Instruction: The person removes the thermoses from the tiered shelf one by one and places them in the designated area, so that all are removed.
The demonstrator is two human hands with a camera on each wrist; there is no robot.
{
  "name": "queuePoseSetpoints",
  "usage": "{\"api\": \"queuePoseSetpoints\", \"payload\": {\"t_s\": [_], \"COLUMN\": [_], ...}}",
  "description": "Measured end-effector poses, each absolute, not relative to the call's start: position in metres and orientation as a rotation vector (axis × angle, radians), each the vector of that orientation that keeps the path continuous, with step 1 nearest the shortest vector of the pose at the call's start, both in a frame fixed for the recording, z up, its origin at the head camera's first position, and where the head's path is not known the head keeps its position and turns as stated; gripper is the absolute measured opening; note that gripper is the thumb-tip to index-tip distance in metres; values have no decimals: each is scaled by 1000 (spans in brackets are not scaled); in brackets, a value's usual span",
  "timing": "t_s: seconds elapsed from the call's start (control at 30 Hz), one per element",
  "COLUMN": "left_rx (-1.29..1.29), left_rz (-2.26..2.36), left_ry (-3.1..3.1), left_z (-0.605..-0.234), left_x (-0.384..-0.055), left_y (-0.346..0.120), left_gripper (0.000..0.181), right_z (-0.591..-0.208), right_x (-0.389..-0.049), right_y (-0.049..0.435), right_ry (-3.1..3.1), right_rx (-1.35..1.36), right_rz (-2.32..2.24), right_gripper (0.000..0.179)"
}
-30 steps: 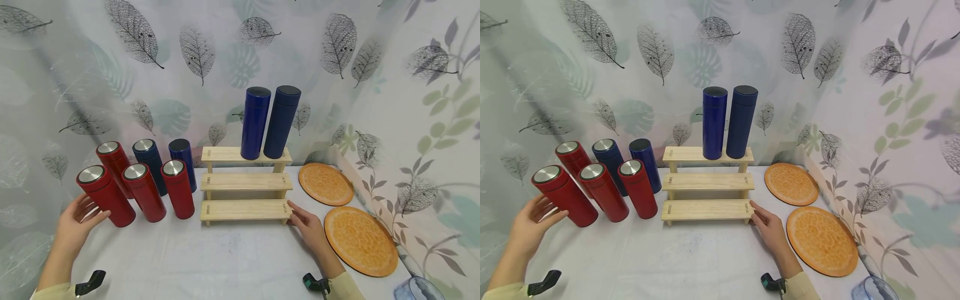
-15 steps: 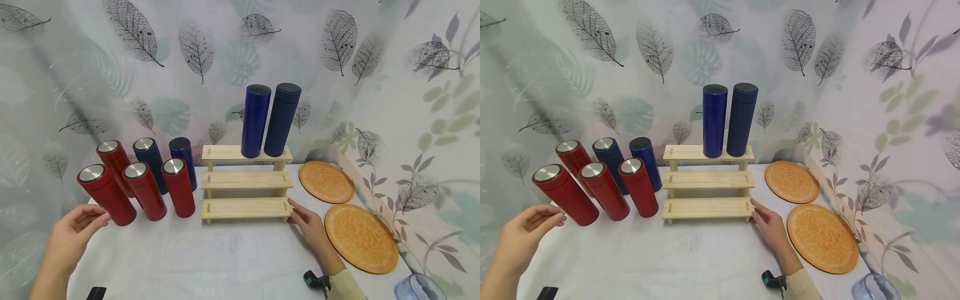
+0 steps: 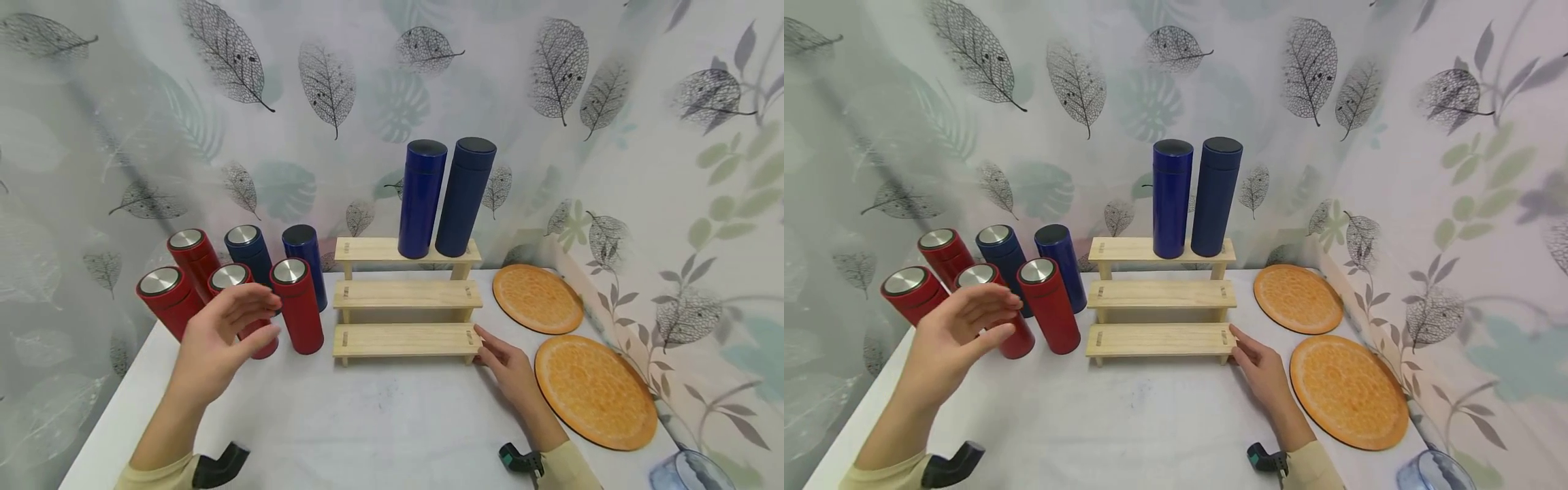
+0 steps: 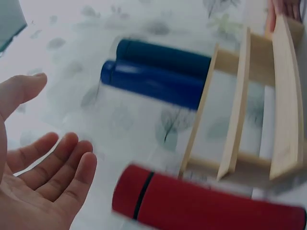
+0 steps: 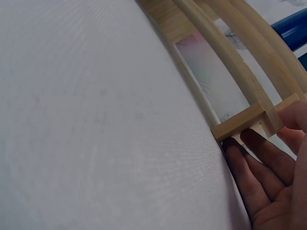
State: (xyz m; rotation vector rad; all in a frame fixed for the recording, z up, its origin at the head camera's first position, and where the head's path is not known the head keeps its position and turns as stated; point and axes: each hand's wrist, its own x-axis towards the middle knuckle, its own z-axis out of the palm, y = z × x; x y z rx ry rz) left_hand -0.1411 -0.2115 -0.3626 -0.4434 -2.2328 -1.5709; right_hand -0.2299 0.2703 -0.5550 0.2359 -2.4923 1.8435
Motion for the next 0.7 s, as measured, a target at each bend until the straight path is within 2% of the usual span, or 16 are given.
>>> {"api": "queuePoseSetpoints", "payload": {"t_s": [0.33, 0.7], "left_rx": [-572, -613], "left_rz": [-1718, -1928], "left_ry": [-2271, -2158], "left_z": [-349, -350], "left_x": [-191, -239], "left_y": [-146, -113], "left_gripper": [52, 50], "right_z": [-560, -557], "right_x": [-233, -231], "right_y": [273, 273], "right_ry": [-2507, -2525], "right_rx": [218, 223], "right_rz": [1842, 1810], "right_gripper": [48, 50]}}
